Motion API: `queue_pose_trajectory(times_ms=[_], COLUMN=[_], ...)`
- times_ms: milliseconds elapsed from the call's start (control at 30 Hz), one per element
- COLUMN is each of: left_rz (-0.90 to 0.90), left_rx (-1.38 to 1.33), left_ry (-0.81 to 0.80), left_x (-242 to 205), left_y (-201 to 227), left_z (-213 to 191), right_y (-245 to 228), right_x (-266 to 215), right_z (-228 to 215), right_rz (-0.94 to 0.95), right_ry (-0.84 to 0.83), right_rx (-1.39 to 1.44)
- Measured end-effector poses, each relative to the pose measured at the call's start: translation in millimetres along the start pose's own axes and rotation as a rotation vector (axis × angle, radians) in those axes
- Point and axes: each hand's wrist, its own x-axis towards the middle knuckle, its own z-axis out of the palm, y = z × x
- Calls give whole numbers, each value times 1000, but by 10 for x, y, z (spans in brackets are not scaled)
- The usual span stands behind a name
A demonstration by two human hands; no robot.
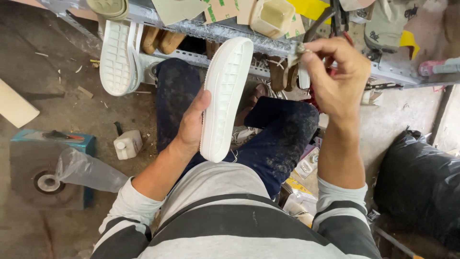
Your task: The person sits on the floor and scrubs the sole of a white shoe with a small brush. They repeatedly dip the brush into a container of liquid and scrub different areas of the sole, including the tread and edges, before placing the shoe on a nearby shelf.
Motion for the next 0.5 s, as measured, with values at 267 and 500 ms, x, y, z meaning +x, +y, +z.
queue_pose_trajectory(times_ms=[267, 500], left_rz=[76, 103], left_rx=[205, 325], left_ry=[-154, -184], left_x=[-329, -520], left_y=[-6, 41], left_z=[481, 611], right_y=[-407, -458], right_x=[-244, -243], right_z=[397, 310], right_rz=[-81, -396], right_ry=[194, 135], right_rx=[-212, -598])
